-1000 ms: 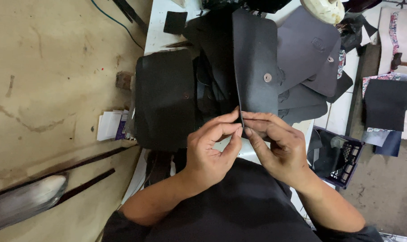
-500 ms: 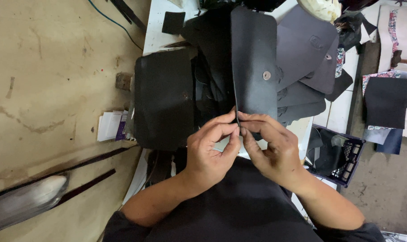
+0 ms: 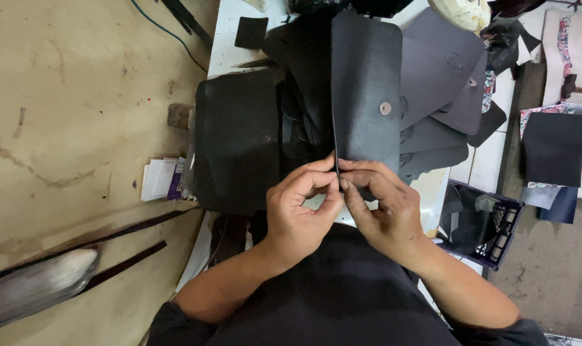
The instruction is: Peeling the protective or adhesive backing off pre-cut leather components in a workshop environment.
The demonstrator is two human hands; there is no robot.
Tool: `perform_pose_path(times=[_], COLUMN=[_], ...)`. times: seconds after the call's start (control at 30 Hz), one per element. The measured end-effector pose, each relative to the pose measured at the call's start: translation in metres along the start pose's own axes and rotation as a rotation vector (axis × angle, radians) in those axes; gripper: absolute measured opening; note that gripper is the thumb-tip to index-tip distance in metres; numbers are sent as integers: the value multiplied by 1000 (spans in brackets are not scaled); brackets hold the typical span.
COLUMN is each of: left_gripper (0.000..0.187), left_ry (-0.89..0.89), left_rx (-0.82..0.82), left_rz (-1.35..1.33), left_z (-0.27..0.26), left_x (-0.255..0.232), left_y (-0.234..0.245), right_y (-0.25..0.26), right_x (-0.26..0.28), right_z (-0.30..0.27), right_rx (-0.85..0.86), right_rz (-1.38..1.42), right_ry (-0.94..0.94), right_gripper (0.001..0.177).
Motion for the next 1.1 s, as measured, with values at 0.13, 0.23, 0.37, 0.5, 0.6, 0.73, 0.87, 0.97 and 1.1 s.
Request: perform_pose_path(times=[0.13, 0.23, 0.37, 0.5, 0.6, 0.73, 0.87, 0.97, 1.1], left_gripper=[11, 11, 13, 11, 14, 13, 14, 11, 11], left_ry=[34, 48, 61, 75, 79, 44, 25, 14, 48], left_rx=[15, 16, 6, 14, 39, 59, 21, -15, -29], left_rz=[-57, -71, -72, -77, -127, -42, -14, 32, 25], left_z=[0, -1, -2, 5, 7, 8, 4, 3, 3], left_x=[6, 11, 18, 13, 8, 6, 11, 15, 15], left_y=[2, 2, 1, 3, 4, 5, 3, 0, -2], right_y=[0, -2, -3, -3, -1, -3, -5, -8, -7], right_x=[1, -2, -6, -9, -13, -15, -17, -18, -15], right_z=[0, -1, -4, -2, 2, 3, 1, -3, 0], right_rx=[-5, 2, -2, -13, 10, 17, 22, 15, -10], right_rz=[-8, -15, -35, -56, 14, 71, 33, -23, -37], right_ry=[6, 14, 26, 31, -14, -43, -7, 19, 20], right_gripper=[9, 8, 8, 8, 8, 8, 8, 8, 9])
Point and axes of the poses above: each hand's wrist, its own z-axis towards the middle knuckle, its own y-axis out of the back of the hand, x = y × z, the point moved 2 cm from there along z, towards the middle knuckle
